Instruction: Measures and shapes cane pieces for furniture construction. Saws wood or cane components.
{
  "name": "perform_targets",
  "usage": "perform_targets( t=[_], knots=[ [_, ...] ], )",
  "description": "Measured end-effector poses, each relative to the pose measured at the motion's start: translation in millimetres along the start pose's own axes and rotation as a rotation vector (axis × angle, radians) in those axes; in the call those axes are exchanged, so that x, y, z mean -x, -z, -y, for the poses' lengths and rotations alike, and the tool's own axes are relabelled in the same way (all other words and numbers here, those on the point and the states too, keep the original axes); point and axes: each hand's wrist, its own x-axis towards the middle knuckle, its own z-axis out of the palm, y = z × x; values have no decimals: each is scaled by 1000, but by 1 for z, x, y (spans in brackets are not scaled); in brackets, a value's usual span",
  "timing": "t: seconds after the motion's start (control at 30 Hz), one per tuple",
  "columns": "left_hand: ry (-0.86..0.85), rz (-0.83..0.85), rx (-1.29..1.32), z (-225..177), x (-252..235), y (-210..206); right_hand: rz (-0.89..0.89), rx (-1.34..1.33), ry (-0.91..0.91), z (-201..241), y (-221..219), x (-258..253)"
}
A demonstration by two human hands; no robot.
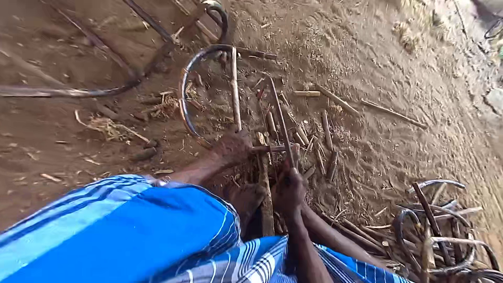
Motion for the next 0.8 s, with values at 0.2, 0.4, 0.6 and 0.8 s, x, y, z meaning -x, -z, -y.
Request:
perform_targets(
  t=[0.2,0.4,0.6,0.8],
  knots=[
    [41,516,-191,35,-10,-34,-59,-76,103,-14,12,35],
    [10,566,-164,28,-3,-31,-40,68,60,-17,-2,10],
    [137,608,-126,13,-12,-13,-109,76,-39,64,12,67],
    [40,532,-139,22,-3,-33,-9,148,-188,91,4,22]
  ],
)
